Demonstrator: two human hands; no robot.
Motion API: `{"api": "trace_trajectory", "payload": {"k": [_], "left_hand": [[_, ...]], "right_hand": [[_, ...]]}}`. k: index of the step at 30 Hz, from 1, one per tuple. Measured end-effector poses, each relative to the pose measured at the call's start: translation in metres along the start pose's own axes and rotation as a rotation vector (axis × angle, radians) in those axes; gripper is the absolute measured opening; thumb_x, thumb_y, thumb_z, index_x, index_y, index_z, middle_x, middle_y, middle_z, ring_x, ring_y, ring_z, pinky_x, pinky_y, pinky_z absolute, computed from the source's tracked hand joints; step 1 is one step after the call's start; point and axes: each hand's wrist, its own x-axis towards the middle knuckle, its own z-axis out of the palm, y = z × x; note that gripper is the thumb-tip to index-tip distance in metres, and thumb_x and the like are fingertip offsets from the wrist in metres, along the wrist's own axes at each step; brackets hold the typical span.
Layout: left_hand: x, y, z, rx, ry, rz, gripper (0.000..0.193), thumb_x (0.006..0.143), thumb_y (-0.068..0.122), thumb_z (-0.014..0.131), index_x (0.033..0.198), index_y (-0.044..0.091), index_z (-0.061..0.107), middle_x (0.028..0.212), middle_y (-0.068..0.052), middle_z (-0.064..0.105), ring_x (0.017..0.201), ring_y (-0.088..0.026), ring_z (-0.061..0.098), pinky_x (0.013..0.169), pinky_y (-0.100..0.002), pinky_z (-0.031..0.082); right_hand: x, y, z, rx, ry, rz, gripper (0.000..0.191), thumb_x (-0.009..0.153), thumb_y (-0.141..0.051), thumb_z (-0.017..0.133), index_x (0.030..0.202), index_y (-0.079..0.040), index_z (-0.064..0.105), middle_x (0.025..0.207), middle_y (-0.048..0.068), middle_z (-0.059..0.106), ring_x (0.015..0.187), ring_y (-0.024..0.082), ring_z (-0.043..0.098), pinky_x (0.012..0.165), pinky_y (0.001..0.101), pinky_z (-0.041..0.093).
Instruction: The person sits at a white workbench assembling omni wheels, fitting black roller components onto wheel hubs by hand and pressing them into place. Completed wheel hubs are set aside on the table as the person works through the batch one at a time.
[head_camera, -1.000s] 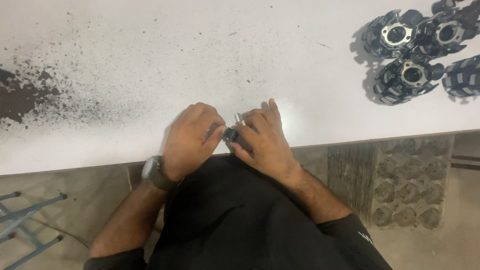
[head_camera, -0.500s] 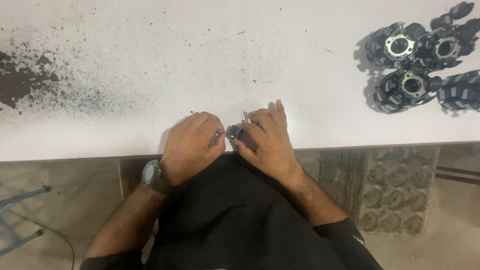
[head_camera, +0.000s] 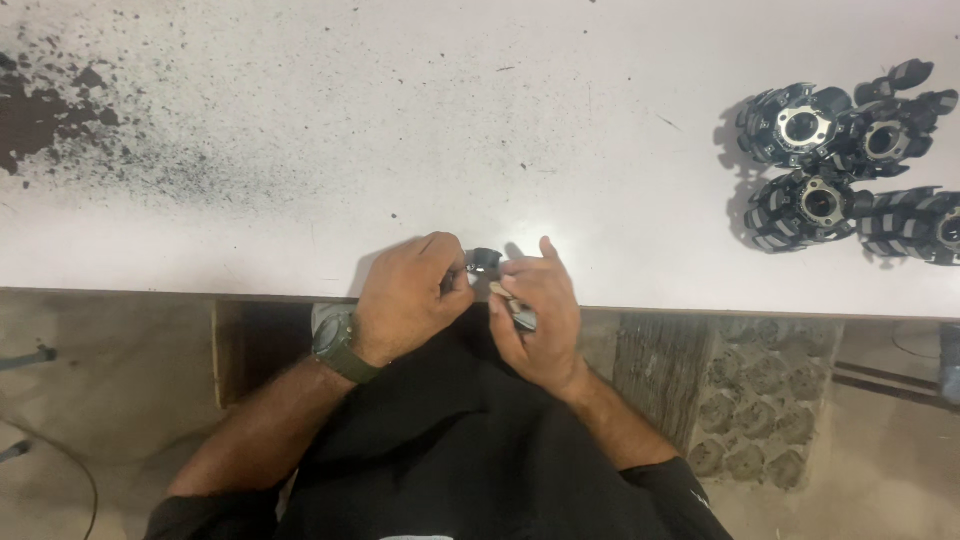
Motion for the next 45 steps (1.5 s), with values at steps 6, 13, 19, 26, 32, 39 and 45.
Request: {"api": "trace_trajectory", "payload": {"k": [6,13,19,26,32,39,45], "left_hand": [[0.001,-0.004,0.008,-0.066,-0.001,-0.005,0.014,0.082,0.006,0.07,0.086,0.005,0.057,0.077,-0.009,0.061,0.067,-0.027,0.061,0.061,-0.042,0.05],[-0.004,-0.009,0.012,-0.117,0.049,0.014,0.015,0.081,0.005,0.07,0.087,0.005,0.057,0.08,-0.009,0.062,0.072,-0.029,0.062,0.064,-0.043,0.05],[-0.003,-0.01,0.004,0.006,0.107,0.089,0.013,0.083,0.006,0.071,0.091,0.005,0.061,0.088,-0.011,0.066,0.08,-0.027,0.065,0.072,-0.041,0.054],[0.016,-0.012,-0.064,0.227,0.379,0.246,0.009,0.093,0.004,0.067,0.087,0.007,0.061,0.129,-0.018,0.069,0.121,-0.03,0.068,0.103,-0.04,0.058],[-0.002,0.003,-0.052,0.086,-0.231,0.426,0.01,0.073,0.009,0.071,0.082,0.007,0.069,0.114,-0.011,0.074,0.115,-0.032,0.07,0.092,-0.044,0.056],[-0.039,-0.078,-0.166,0.438,-0.056,-0.39,0.022,0.095,0.026,0.075,0.104,0.007,0.073,0.101,-0.01,0.074,0.074,-0.025,0.071,0.062,-0.039,0.058],[-0.012,-0.119,-0.245,0.805,0.645,-0.402,0.06,0.097,0.033,0.087,0.138,-0.001,0.058,0.136,-0.024,0.058,0.121,-0.039,0.062,0.094,-0.053,0.052]], "right_hand": [[-0.005,0.001,0.013,-0.015,0.006,0.009,0.031,0.084,0.007,0.075,0.11,-0.004,0.061,0.109,0.014,0.067,0.112,0.033,0.069,0.121,0.0603,0.041],[0.0,-0.003,0.011,-0.038,-0.014,0.008,0.032,0.081,0.009,0.076,0.107,-0.005,0.062,0.105,0.013,0.068,0.111,0.032,0.07,0.122,0.0602,0.04],[0.003,0.013,-0.003,-0.159,-0.038,0.023,0.028,0.086,0.007,0.074,0.109,-0.005,0.063,0.102,0.011,0.068,0.111,0.029,0.069,0.124,0.0616,0.036],[0.003,0.051,-0.043,-0.07,0.34,0.174,0.025,0.106,-0.002,0.066,0.127,-0.002,0.053,0.122,0.006,0.056,0.114,0.015,0.06,0.134,0.0558,0.032],[-0.015,0.047,-0.031,0.104,0.268,0.257,0.029,0.104,-0.003,0.067,0.13,0.001,0.053,0.123,0.008,0.053,0.117,0.016,0.058,0.136,0.0526,0.034],[-0.017,0.06,-0.032,0.22,0.265,0.315,0.031,0.106,-0.004,0.066,0.133,0.001,0.051,0.13,0.01,0.055,0.124,0.017,0.058,0.118,0.0385,0.048],[-0.019,0.059,-0.029,0.234,0.301,0.352,0.032,0.104,-0.004,0.067,0.132,0.003,0.051,0.13,0.011,0.055,0.117,0.015,0.056,0.107,0.0304,0.049]]}}
